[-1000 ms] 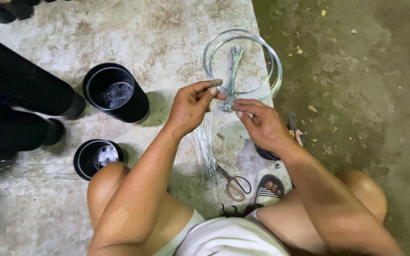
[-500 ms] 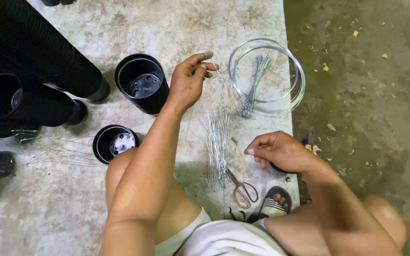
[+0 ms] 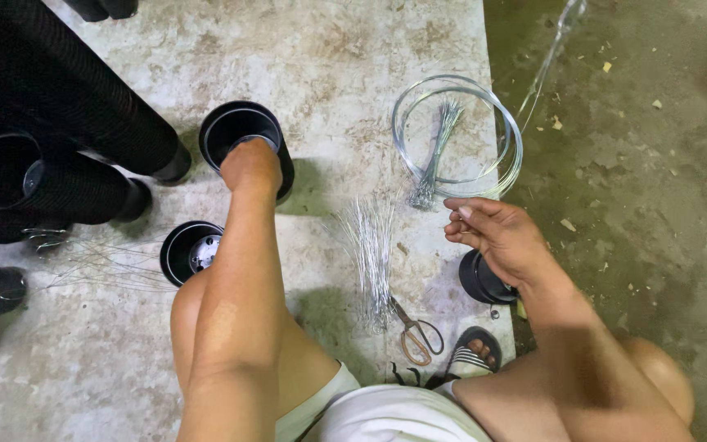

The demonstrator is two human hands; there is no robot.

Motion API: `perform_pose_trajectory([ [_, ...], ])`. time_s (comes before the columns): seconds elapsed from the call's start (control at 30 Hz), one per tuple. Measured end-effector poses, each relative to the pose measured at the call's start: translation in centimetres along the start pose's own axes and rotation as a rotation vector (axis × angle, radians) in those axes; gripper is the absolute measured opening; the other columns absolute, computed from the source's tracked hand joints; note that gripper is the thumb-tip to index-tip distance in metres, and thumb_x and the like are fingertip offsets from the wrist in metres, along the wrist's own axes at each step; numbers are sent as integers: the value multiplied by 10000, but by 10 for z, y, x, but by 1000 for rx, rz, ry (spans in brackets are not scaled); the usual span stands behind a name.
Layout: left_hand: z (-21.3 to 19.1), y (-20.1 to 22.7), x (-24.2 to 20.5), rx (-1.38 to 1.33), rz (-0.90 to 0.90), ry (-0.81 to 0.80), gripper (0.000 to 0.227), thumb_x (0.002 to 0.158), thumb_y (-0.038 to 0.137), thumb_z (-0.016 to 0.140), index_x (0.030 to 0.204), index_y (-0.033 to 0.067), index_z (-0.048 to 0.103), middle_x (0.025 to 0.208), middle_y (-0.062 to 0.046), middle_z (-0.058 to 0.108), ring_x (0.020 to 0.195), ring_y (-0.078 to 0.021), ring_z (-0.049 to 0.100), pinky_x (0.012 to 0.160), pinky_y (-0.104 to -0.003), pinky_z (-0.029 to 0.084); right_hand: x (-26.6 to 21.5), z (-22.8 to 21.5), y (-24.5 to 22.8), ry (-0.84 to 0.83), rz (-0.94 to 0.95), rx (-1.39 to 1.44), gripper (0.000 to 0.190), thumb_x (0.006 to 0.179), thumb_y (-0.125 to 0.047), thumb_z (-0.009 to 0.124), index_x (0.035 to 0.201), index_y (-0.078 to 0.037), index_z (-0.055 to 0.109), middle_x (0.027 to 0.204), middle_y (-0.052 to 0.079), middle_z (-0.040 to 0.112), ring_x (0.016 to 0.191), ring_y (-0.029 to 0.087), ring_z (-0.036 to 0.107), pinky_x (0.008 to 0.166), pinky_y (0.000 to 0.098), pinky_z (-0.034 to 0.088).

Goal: The person sits on the floor and repeatedly inserts thin metal wires through holes in the bottom of black plastic containers. They pull the wires through, adjust them, and place the finished containers into a larger stack. The process is repeated for multiple containers.

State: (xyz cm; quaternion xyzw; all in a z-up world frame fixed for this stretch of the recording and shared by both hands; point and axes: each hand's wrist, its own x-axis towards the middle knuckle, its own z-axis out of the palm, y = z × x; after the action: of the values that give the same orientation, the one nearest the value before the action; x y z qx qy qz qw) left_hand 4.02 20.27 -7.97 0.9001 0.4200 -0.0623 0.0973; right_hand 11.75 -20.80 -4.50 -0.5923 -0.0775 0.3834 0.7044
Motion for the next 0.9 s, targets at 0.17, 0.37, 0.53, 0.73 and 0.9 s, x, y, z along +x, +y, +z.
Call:
perform_pose_trajectory([
  [0.17,-10,-22,7,24,-61,-134,336,790,153,832,1116,104,767,1203,-156,716,1137,-321,683,878,-413,575,2,2,-1,86,-27,-103,321,985,-87,629,1268,56,675,970,95,710,896,168,691,878,334,598],
  [0.37,-15,-41,7,38,125,-150,295,790,359,876,1059,246,827,1139,-94,757,1065,-318,714,862,-437,578,1,7,-7,130,-71,-152,331,970,-64,637,1284,33,675,966,63,688,885,158,708,856,324,595],
  [0.53,-7,-56,8,-18,194,-61,262,831,381,841,1073,282,826,1098,-126,764,1020,-346,720,865,-460,573,1,14,-8,118,-81,-142,350,959,-71,649,1295,25,681,925,84,725,844,150,704,823,315,597],
  [0.73,-2,-52,5,-10,160,-28,250,846,388,810,1075,290,825,1094,-118,762,1020,-342,714,855,-462,569,2,16,-8,119,-98,-139,340,957,-68,640,1283,17,684,920,52,704,834,145,704,795,310,597],
  [0.9,5,-44,-5,52,116,66,219,903,404,780,1078,282,830,1088,-118,779,1032,-323,728,851,-438,580,1,16,-11,135,-130,-179,335,964,-89,635,1281,-2,700,913,24,685,825,128,694,784,300,587],
])
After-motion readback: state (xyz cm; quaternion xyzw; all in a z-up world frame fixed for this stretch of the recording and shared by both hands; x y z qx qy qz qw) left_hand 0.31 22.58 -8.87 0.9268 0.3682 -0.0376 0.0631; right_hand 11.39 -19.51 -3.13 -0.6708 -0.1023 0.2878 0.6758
